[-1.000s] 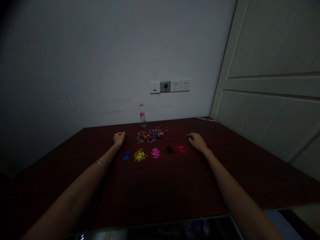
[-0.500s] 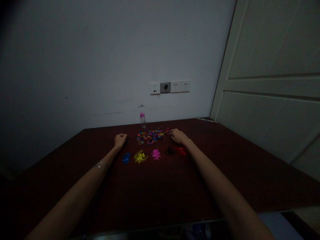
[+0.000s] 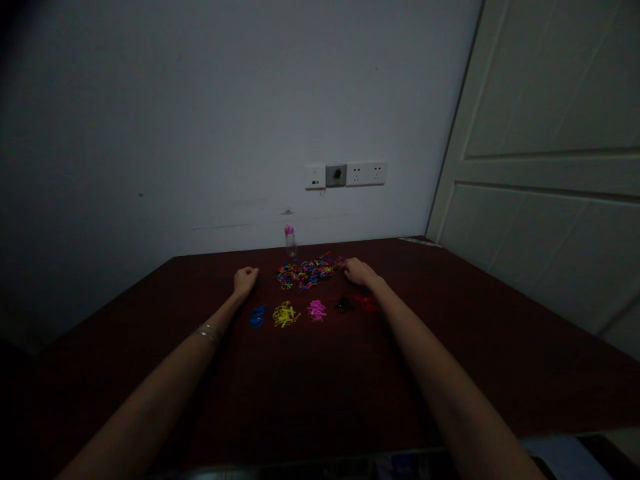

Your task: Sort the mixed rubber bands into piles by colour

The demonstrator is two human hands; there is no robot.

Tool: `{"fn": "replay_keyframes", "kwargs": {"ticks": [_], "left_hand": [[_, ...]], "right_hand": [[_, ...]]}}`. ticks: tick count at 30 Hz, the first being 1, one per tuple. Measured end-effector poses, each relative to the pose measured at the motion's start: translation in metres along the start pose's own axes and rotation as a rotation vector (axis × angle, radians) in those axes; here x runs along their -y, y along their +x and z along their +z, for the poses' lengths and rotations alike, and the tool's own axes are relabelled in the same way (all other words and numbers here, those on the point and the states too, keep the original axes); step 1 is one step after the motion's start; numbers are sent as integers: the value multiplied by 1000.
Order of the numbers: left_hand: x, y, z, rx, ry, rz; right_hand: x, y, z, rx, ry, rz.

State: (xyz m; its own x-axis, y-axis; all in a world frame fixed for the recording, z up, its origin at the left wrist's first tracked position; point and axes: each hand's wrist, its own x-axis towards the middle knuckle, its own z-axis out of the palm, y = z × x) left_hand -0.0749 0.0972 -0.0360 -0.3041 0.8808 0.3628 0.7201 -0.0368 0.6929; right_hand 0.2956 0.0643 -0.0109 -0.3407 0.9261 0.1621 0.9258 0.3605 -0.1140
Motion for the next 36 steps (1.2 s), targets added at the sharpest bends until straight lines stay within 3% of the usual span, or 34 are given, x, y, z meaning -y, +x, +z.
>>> {"fn": "replay_keyframes", "kwargs": {"ticks": [9,17,28,36], "left_hand": [[1,1,2,2,-29,-7],[1,0,1,16,-17,14],[-4,-3,-2,18,-5,-10],[0,1,1,12,-34,-13]], "right_hand": [[-13,-13,-17,-243,351,108],[-17,-21,-22,-240,683,211],[-3,-19,-24,-235,749,222],[-8,-17,-22,-254,864,338]]}}
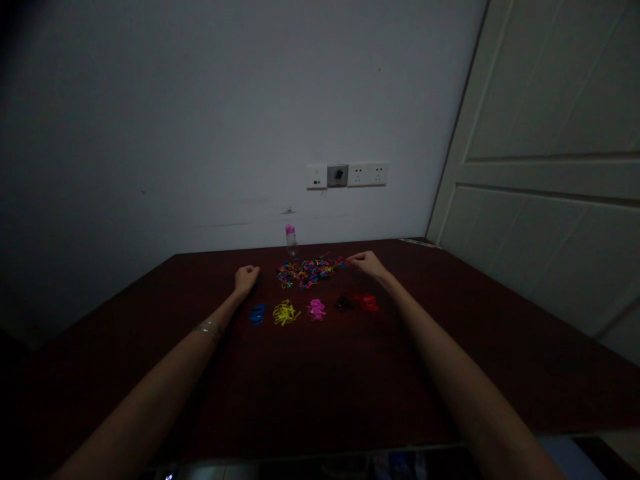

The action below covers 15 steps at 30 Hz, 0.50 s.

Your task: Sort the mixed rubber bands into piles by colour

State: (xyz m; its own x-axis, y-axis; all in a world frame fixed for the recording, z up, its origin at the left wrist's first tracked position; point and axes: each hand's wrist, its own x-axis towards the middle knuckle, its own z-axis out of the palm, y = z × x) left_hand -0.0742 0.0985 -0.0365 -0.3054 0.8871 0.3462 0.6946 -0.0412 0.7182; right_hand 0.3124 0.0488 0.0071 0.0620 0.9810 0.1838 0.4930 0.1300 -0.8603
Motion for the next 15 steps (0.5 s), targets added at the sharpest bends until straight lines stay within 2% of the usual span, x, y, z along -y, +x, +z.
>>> {"fn": "replay_keyframes", "kwargs": {"ticks": [4,9,12,15], "left_hand": [[0,-1,-1,2,6,3],[-7,3,-1,-21,-51,-29],[-25,4,3,7,-126,42],[-58,-4,11,113,-199,216]], "right_hand": [[2,2,0,-12,30,34],[14,5,11,-10,205,32],[24,5,22,6,280,36],[34,3,32,24,373,30]]}}
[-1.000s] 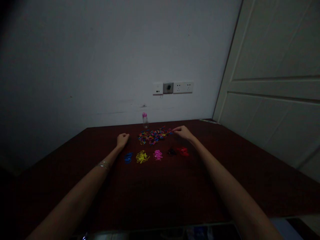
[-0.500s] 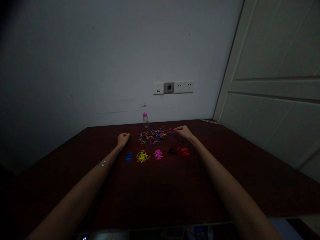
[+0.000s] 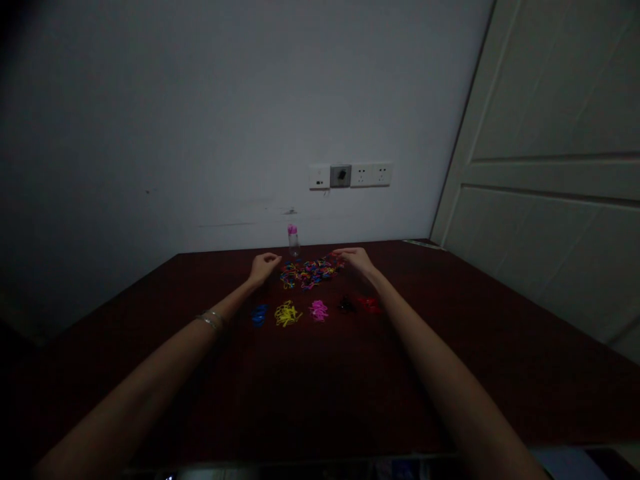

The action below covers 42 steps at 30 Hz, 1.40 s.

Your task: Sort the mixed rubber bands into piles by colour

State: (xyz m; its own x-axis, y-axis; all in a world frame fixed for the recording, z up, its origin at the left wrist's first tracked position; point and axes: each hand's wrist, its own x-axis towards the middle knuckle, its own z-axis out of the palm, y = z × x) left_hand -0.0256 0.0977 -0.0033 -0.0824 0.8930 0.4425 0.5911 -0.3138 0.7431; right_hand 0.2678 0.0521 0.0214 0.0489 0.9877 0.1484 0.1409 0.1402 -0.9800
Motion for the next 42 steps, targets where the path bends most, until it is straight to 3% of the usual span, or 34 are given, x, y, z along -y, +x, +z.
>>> {"fn": "replay_keyframes", "kwargs": {"ticks": [3,6,13,16,20,26,31,36,42], "left_hand": [[-35,-8,19,214,-25,194],[-60,-19,38,381,-54,256],[-78,-29,64,477,-109,312],[-71,-27,62,461,-80,266],[-49,-18,49,369,-37,155],[-16,-1,31,241,-10,87],[-10,3,28,202,17,81],[-20,-2,35,223,34,79],[-34,-7,45,264,38,65]], "right_hand": [[5,-4,10,20,74,15],[9,-8,16,42,103,37],[16,-14,17,77,86,-11],[15,-16,3,77,1,-37],[15,-23,-32,127,-268,-65],[25,-49,-78,455,-680,-78],[26,-60,-86,589,-830,6],[23,-60,-87,605,-814,-45],[17,-63,-89,571,-736,15]]}}
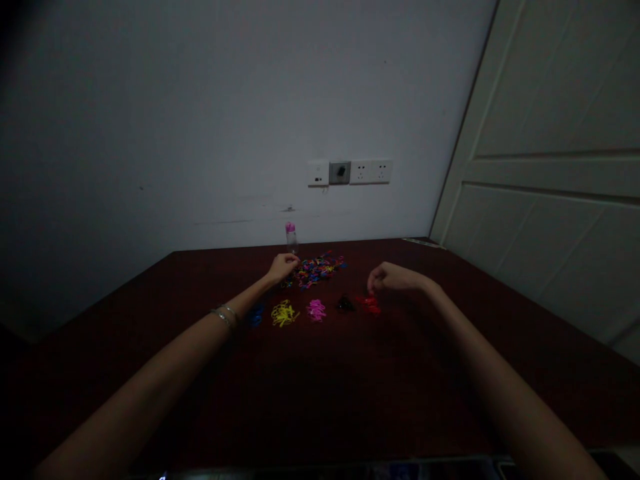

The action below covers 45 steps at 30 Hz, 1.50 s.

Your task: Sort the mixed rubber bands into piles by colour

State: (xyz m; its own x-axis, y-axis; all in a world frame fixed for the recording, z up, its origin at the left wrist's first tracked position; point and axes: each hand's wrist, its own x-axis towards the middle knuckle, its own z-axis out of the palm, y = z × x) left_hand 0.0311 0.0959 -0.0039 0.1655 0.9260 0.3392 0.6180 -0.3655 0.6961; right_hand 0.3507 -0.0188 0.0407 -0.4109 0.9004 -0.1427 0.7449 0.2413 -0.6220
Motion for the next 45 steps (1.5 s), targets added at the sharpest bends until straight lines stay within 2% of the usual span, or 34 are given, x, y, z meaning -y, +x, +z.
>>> {"fn": "replay_keyframes", "kwargs": {"ticks": [9,14,19,22,24,27,30,38,45], "left_hand": [[-28,-3,19,73,14,60],[-40,0,34,124,109,138],[-59,1,62,243,324,337],[-74,-4,83,286,458,515],[-82,-9,96,328,528,581],[-91,-15,109,380,591,571],[-95,-16,116,383,607,530],[-94,-18,120,392,612,536],[-88,-19,122,397,635,585]], "right_hand": [[-2,-1,13,-27,106,30],[-18,1,17,-123,204,35],[-52,1,22,-327,316,84],[-69,-2,26,-392,370,132],[-74,-4,27,-434,387,157],[-76,-5,29,-482,400,173],[-74,-4,30,-480,372,172],[-68,-6,29,-458,344,193],[-76,-3,30,-453,358,172]]}}
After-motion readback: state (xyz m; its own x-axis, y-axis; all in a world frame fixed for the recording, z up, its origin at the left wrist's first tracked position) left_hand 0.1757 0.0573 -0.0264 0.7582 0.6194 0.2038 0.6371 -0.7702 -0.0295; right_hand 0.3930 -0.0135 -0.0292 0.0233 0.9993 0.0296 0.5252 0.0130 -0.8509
